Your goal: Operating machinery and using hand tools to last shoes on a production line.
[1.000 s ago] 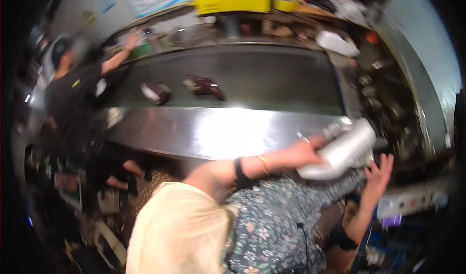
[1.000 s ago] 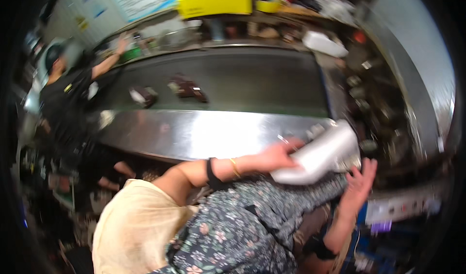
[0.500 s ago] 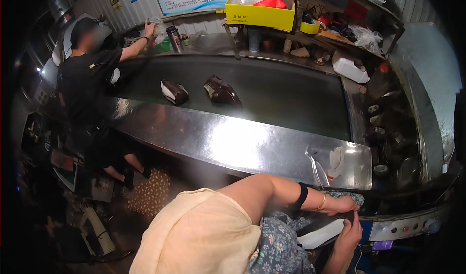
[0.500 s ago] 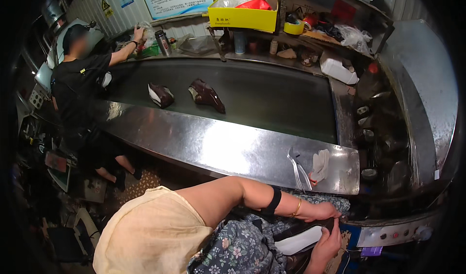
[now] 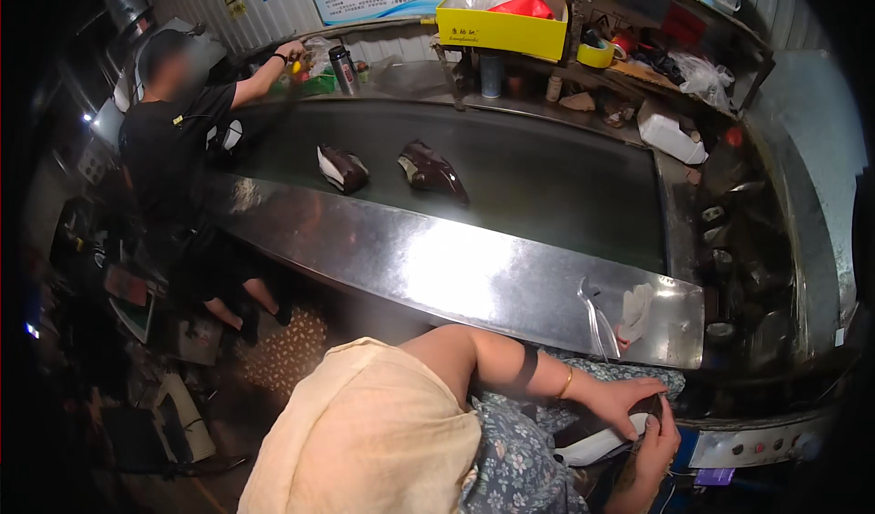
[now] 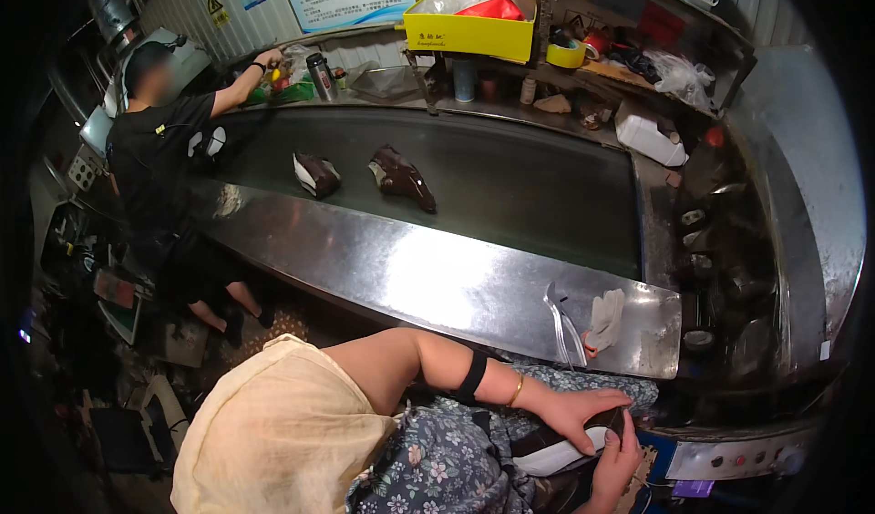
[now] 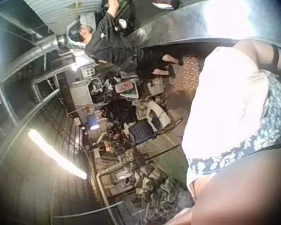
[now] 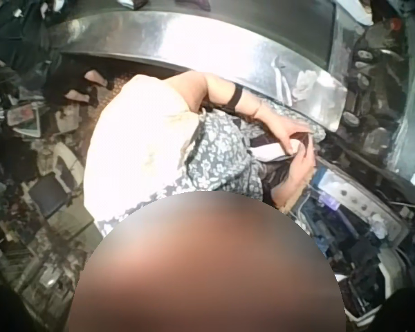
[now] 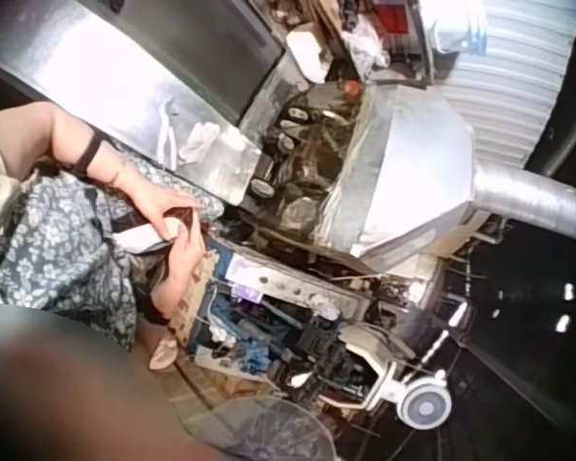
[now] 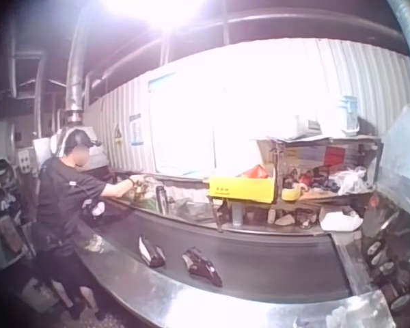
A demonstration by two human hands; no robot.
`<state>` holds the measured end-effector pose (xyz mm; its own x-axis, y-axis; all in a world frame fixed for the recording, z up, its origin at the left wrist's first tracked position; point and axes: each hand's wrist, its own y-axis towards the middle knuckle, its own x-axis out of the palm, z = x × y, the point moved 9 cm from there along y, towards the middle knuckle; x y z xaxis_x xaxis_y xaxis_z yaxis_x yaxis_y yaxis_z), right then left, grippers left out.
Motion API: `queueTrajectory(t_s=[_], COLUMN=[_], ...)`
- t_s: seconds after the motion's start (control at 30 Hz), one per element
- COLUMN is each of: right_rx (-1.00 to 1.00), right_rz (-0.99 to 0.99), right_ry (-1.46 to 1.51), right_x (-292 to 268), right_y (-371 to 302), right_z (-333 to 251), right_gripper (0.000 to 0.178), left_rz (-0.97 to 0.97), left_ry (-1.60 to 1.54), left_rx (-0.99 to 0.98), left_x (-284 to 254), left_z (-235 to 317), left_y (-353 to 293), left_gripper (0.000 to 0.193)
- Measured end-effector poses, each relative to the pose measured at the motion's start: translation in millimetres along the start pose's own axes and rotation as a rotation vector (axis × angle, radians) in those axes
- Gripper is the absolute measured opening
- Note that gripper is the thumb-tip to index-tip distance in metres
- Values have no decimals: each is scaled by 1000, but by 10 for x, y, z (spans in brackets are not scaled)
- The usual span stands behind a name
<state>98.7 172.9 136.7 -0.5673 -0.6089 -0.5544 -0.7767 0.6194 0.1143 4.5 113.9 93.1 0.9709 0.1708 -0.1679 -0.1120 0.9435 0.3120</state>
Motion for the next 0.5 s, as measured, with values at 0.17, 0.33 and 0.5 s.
queueTrajectory(t_s=[0.17, 0.33, 0.5], right_rx=[-134, 22, 312], right_rz=[-57, 38, 245], right_ry=[-169, -14, 255], right_x=[55, 285, 488], right_y=[35, -86, -680], right_z=[-99, 285, 910], right_gripper=[35, 43, 42], left_rz=[87, 59, 34], left_ry=[72, 62, 185], left_rx=[-58, 0, -239], left_x=[-30, -58, -277], left_z=[2, -144, -455], left_y=[-26, -24, 218], left_gripper=[90, 83, 74])
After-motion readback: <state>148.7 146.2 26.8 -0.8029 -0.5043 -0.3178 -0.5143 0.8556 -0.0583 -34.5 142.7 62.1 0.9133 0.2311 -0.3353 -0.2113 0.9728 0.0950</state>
